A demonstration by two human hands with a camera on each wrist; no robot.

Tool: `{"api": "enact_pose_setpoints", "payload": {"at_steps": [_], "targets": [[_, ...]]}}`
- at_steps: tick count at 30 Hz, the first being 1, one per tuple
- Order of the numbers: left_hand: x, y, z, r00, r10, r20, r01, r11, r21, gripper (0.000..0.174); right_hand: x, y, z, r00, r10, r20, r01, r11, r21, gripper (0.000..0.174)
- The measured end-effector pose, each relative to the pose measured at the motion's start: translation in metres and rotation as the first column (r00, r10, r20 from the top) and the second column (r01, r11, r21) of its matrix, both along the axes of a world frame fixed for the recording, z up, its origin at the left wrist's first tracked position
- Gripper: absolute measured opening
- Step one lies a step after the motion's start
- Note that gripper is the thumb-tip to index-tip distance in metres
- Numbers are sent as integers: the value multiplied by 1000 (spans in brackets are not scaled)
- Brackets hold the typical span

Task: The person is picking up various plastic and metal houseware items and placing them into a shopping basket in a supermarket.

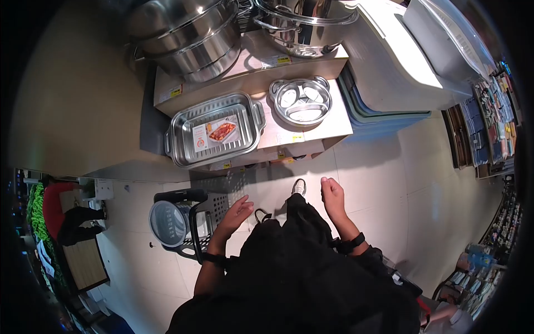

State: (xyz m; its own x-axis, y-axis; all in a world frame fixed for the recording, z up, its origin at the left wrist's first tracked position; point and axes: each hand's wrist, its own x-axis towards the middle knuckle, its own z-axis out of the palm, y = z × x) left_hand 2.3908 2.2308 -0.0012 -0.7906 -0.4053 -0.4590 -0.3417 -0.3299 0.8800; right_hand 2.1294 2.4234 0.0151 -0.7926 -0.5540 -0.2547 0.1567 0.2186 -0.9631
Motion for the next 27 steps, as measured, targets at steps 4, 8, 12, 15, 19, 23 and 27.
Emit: {"api": "enact_pose_setpoints", "payload": {"at_steps": [4,8,12,15,19,23,27], "targets": [[59,6,8,987,152,48,-146,984,-105,60,50,12,-7,992,120,-47,-115,988,107,40],[106,9,31,905,421,-57,-420,869,-262,54,78,15,-2,973,229,20,-230,961,154,43],[139,7,18,782,623,20,-487,631,-604,56,77,19,5,947,312,72,-320,931,177,44],[167,18,-27,660,745,92,-99,207,-973,61,63,31,-7,931,360,70,-366,917,158,43],[186,47,-48,607,696,385,-315,655,-687,46,47,60,-9,921,381,83,-390,908,152,43],[219,55,-87,603,724,334,-389,634,-669,37,38,95,-28,908,394,140,-414,892,181,42],[211,61,-70,613,724,317,-424,640,-640,35,42,109,-37,885,435,168,-462,868,184,40]]}}
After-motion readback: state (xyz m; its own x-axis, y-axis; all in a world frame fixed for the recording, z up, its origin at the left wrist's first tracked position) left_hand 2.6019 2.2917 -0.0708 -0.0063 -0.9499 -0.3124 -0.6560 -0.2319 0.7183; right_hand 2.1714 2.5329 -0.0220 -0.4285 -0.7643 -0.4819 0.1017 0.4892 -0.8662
